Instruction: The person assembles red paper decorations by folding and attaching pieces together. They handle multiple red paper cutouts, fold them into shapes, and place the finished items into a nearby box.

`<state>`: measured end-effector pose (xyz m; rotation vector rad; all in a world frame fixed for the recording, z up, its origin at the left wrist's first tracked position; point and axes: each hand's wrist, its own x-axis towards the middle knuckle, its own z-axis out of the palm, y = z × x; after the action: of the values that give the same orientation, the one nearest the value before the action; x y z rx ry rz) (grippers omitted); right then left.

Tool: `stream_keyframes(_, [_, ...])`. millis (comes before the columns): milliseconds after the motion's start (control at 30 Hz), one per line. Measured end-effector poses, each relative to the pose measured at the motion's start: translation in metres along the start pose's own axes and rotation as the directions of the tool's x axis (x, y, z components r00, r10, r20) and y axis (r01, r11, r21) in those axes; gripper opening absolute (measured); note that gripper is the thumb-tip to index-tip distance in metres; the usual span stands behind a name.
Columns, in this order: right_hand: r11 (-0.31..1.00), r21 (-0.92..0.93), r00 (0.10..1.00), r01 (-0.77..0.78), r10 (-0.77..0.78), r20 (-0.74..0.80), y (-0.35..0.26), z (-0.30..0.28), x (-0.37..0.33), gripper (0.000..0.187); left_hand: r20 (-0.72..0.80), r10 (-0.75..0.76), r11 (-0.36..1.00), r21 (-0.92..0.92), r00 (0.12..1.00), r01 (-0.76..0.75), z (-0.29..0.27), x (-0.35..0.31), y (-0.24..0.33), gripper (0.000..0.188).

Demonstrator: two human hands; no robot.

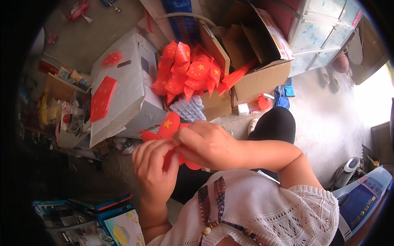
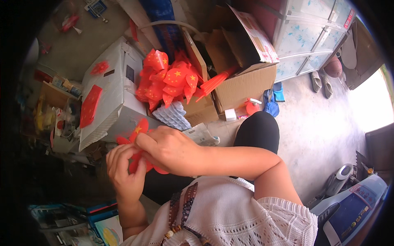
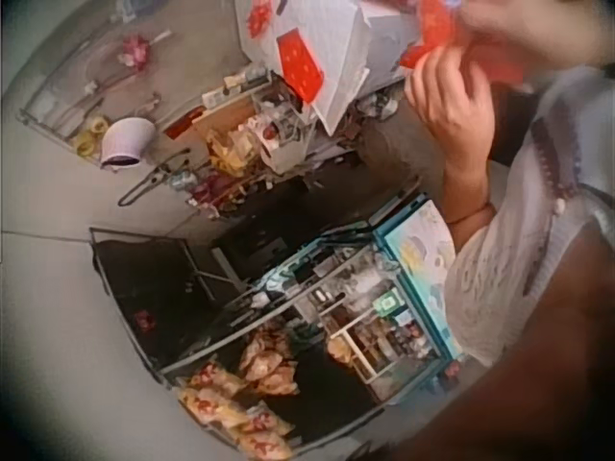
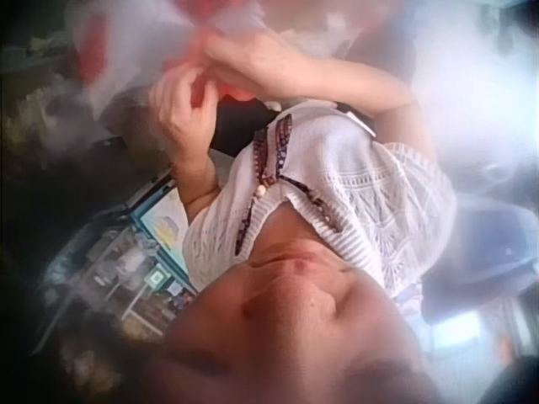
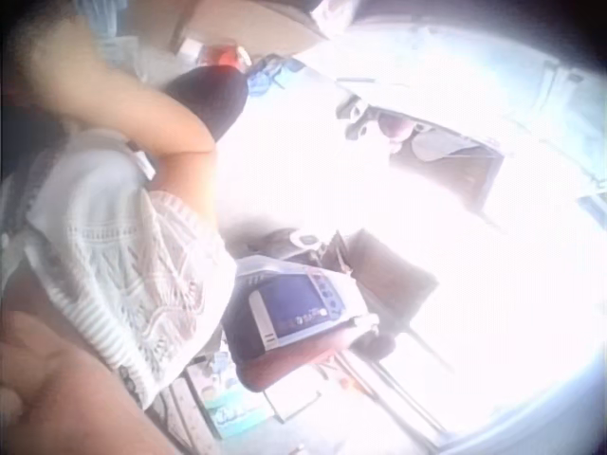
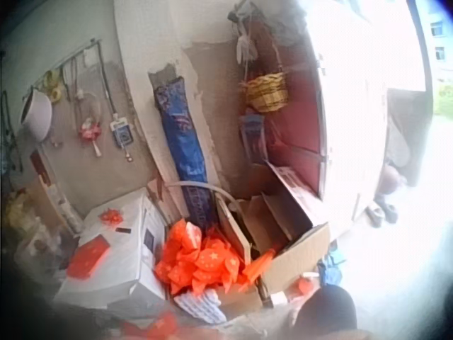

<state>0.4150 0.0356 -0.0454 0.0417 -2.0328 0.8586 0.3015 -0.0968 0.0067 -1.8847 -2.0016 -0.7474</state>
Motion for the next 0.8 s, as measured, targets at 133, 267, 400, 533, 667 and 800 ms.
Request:
stream_keyframes(133, [1.000, 0.013, 1.000, -0.002, 0.001, 0.026, 0.002, 0.004, -0.011, 0.022, -0.023, 0.017, 0.998, -0.068, 1.000, -0.019, 0.017, -0.017, -0.011, 0.023])
stream_keyframes(267, [0.990, -0.140, 1.000, -0.031, 0.031, -0.001, 0.013, -0.016, -0.019, 0.019, 0.035, -0.067, 0.989, -0.130, 0.997, 0.071, 0.032, -0.027, -0.020, 0.020])
stream_keyframes(400, [0.831, -0.537, 0.980, -0.147, 0.194, 0.032, 0.094, -0.050, -0.054, 0.021, 0.196, -0.138, 0.910, -0.362, 0.971, 0.203, 0.061, -0.028, -0.030, 0.017])
stream_keyframes(533, [0.700, -0.711, 0.966, -0.066, 0.223, 0.129, 0.145, -0.072, -0.062, 0.033, 0.528, -0.098, 0.595, -0.649, 0.844, 0.475, 0.114, -0.019, -0.050, 0.015])
stream_keyframes(667, [0.709, -0.688, 0.941, 0.155, 0.107, 0.322, 0.174, -0.075, -0.051, 0.029, 0.518, 0.041, 0.443, -0.776, 0.854, 0.449, 0.175, 0.008, -0.053, 0.011])
stream_keyframes(800, [0.747, -0.640, 0.945, 0.181, 0.048, 0.324, 0.197, -0.077, -0.056, 0.023, 0.459, 0.018, 0.233, -0.866, 0.888, 0.442, 0.228, 0.022, -0.055, 0.015])
